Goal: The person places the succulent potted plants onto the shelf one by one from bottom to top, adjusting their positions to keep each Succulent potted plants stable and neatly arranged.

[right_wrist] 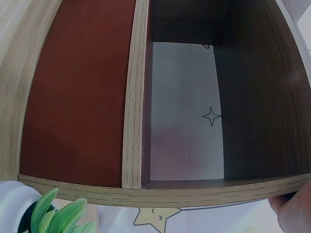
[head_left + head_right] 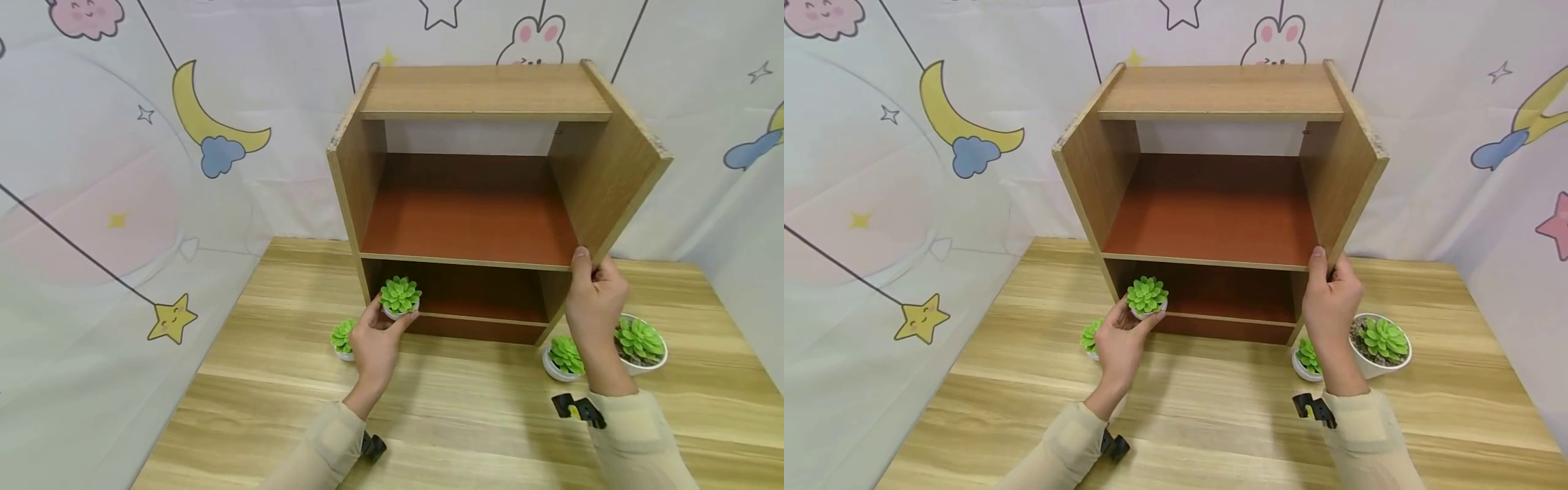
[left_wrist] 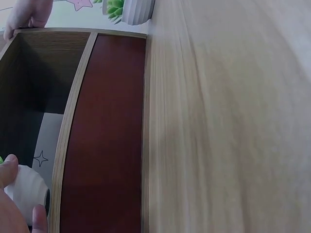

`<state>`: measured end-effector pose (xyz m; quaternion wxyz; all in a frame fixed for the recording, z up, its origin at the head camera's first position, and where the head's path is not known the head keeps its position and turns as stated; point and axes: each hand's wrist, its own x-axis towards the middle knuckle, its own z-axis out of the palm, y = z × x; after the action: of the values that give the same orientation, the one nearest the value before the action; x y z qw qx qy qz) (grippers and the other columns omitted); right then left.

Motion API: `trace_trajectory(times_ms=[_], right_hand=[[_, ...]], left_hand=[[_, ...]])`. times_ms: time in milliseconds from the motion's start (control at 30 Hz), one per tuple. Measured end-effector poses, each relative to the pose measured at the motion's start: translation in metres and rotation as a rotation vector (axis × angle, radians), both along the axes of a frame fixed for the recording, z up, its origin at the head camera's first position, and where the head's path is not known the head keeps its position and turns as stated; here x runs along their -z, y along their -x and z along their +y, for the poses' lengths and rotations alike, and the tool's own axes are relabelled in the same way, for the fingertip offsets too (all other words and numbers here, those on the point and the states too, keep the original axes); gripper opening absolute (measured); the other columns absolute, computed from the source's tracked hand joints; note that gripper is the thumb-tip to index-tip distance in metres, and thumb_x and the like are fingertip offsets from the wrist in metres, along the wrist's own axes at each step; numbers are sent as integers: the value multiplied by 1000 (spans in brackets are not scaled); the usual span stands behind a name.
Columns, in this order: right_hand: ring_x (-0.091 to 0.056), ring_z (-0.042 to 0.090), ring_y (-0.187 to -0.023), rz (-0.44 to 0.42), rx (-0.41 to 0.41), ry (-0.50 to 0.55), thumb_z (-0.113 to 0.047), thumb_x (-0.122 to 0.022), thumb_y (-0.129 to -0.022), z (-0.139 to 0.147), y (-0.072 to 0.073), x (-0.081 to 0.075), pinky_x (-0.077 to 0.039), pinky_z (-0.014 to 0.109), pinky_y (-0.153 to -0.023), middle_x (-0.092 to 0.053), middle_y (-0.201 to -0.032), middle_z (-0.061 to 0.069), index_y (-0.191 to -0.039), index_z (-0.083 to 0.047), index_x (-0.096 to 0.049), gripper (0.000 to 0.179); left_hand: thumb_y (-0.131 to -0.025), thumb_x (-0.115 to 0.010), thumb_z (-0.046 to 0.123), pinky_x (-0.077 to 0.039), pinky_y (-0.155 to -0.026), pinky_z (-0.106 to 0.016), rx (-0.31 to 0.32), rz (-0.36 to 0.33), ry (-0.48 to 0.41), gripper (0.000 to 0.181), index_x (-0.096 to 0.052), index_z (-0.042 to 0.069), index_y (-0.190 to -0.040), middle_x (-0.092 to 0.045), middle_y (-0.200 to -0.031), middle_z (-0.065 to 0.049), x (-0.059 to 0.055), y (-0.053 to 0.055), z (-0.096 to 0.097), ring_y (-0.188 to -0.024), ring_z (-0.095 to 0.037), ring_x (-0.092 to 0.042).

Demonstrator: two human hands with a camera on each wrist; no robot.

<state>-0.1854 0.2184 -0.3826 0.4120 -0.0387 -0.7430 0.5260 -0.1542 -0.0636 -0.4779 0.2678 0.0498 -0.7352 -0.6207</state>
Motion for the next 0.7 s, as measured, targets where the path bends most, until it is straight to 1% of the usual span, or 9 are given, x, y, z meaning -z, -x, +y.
trace_trajectory(times_ms=[67, 167, 267, 367, 433, 600, 700], right_hand=[[-40, 10, -56, -7, 1, -5, -21, -56, -99, 0, 0, 0, -26, 24, -48, -47, -59, -2, -69, 6, -55, 40], [-39, 8, -57, -14, 6, -5, -18, -55, -100, -3, -2, -4, -26, 23, -49, -46, -59, -5, -69, 6, -55, 39], [-39, 7, -58, -13, 2, 2, -14, -54, -99, -11, -10, -15, -27, 23, -50, -46, -60, -8, -70, 9, -55, 38], [-39, 6, -59, -10, -8, 14, -12, -54, -99, -19, -18, -26, -27, 22, -51, -46, -60, -9, -69, 11, -53, 37], [-39, 6, -59, -13, -8, 17, -11, -53, -99, -22, -22, -31, -27, 22, -51, -45, -60, -10, -70, 11, -53, 37], [-37, 6, -58, -14, -4, 11, -11, -53, -99, -22, -23, -32, -26, 22, -51, -43, -59, -10, -69, 11, -52, 37], [-36, 6, -57, -9, -4, 10, -11, -54, -99, -22, -23, -31, -26, 22, -50, -42, -59, -10, -68, 10, -52, 37]], left_hand=[[-71, -90, 33, -55, -60, -25, 11, -4, -12, 72, -62, 6, -132, -72, -89, -2, -1, 0, 1, -73, -15, -68], [-72, -89, 33, -56, -69, -27, 38, -8, -49, 72, -61, 7, -133, -71, -104, -4, -2, 0, 2, -87, -17, -70], [-72, -89, 32, -56, -74, -27, 58, -12, -82, 73, -59, 7, -135, -68, -115, -7, -3, 1, 3, -96, -17, -68], [-72, -89, 30, -55, -78, -29, 71, -18, -109, 75, -58, 6, -136, -65, -120, -9, -3, 1, 3, -101, -16, -67], [-72, -89, 29, -55, -80, -31, 73, -21, -119, 75, -57, 5, -136, -64, -123, -10, -4, 1, 4, -104, -15, -65], [-72, -90, 24, -53, -84, -37, 74, -12, -124, 75, -57, 3, -136, -60, -128, -13, -4, 3, 5, -109, -16, -63], [-71, -90, 25, -54, -82, -38, 52, -17, -86, 75, -58, 3, -135, -61, -126, -14, -5, 3, 5, -108, -17, -64]])
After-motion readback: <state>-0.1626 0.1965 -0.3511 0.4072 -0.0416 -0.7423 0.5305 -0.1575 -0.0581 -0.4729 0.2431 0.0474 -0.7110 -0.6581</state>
